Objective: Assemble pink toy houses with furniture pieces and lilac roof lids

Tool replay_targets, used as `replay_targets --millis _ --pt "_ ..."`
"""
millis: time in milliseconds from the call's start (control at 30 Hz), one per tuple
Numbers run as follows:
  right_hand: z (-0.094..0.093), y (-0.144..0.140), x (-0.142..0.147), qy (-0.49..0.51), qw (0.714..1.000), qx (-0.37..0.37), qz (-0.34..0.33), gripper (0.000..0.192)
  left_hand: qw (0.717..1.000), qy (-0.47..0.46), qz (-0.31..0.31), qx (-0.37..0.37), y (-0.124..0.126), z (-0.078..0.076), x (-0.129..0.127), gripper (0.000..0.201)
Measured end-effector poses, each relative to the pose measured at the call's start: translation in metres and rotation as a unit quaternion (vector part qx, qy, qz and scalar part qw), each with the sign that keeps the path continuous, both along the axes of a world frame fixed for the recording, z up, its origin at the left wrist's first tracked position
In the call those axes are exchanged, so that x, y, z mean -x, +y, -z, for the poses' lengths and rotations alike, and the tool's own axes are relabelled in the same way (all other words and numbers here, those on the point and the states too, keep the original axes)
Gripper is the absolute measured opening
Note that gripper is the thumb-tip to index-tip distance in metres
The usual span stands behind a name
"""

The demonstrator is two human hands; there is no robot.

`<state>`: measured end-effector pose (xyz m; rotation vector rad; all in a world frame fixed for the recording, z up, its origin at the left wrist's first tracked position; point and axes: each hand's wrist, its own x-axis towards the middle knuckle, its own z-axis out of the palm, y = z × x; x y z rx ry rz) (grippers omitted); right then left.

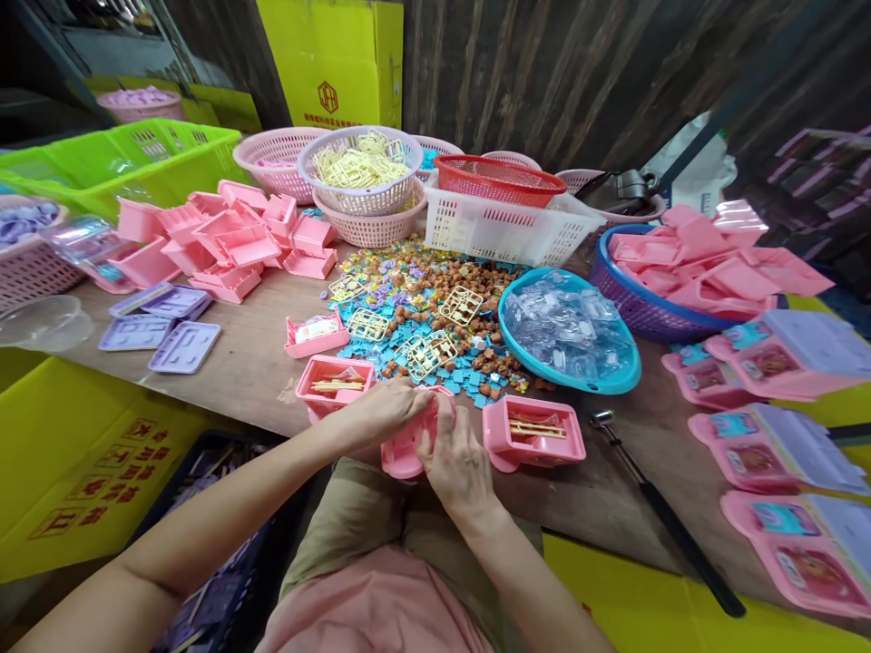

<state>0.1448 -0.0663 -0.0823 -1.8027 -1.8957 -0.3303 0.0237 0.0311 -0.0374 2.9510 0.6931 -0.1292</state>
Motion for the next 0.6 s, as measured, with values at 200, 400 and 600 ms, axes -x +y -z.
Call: replay_targets --millis 200,400,600 --pt "-0.011 -0.017 -0.019 0.198 0.979 0.035 -0.022 0.039 1.0 -0.012 -0.007 0.019 0.0 -0.003 0.001 0.034" --pt "-0.037 -0.004 -0.047 0.394 0.91 0.114 0.062 0.031 0.991 -0.073 -0.087 0.077 -0.014 -0.004 0.015 0.043" --pt "-0.051 0.077 -0.036 0.24 0.941 0.162 -0.173 0.021 0.99 -0.093 -0.078 0.066 -0.017 0.003 0.042 0.039"
